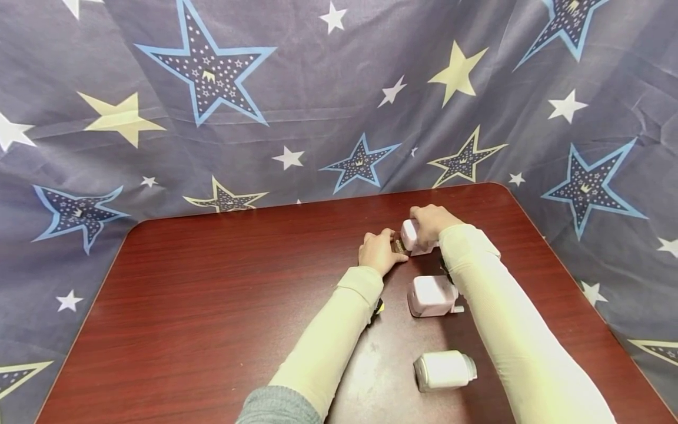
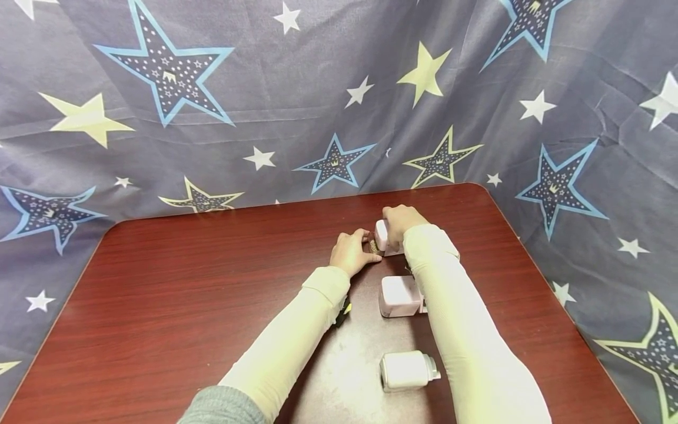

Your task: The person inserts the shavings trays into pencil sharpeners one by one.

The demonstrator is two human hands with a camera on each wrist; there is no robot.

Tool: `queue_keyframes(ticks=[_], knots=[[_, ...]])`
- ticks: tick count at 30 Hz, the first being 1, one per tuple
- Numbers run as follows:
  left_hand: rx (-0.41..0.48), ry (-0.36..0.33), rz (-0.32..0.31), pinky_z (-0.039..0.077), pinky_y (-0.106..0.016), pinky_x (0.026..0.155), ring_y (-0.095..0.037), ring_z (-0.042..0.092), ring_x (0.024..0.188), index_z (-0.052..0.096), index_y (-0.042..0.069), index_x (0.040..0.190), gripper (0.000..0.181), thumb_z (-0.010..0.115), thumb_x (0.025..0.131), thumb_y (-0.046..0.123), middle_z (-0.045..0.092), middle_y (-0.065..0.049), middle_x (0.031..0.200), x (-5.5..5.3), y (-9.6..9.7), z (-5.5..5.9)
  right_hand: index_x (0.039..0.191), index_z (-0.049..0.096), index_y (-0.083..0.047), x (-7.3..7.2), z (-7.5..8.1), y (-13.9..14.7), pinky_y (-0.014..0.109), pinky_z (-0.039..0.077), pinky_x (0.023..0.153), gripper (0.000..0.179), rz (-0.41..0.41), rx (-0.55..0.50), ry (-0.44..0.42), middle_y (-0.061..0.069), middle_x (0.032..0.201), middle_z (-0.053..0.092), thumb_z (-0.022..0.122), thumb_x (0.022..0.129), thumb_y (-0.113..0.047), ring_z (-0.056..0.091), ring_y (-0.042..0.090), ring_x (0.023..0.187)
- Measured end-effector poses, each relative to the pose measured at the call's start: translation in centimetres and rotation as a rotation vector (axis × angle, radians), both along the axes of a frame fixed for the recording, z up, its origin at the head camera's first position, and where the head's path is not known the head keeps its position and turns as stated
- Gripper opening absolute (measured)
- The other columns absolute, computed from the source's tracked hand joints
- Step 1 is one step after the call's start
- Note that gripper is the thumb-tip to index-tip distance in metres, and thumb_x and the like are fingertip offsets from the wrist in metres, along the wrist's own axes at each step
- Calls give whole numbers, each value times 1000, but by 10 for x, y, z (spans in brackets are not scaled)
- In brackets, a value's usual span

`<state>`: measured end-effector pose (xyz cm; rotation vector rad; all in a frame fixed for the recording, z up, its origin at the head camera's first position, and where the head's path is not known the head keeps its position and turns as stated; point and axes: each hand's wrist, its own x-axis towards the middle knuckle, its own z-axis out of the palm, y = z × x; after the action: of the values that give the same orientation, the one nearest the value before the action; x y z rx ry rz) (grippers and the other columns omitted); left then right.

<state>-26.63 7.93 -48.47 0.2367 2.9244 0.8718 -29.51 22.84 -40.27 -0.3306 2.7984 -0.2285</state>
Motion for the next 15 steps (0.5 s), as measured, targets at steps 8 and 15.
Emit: queue_keyframes(ticks=[8,15], knots=[[-44,-3,-9,51,-45,90,-30,58,110,63,17,121,60,88,72,39,74,-5,110,-1,12,4,106,60,-6,3,1,3,44,53,79,56,-14,2,18,17,100,68,83,55,-8,63,32,87],[-69,23,-22,50,-46,90,-30,55,108,60,13,117,58,86,72,39,74,-9,112,-2,19,1,115,57,-5,3,3,-1,44,52,82,60,-16,2,-7,20,108,66,83,61,-12,62,33,93]])
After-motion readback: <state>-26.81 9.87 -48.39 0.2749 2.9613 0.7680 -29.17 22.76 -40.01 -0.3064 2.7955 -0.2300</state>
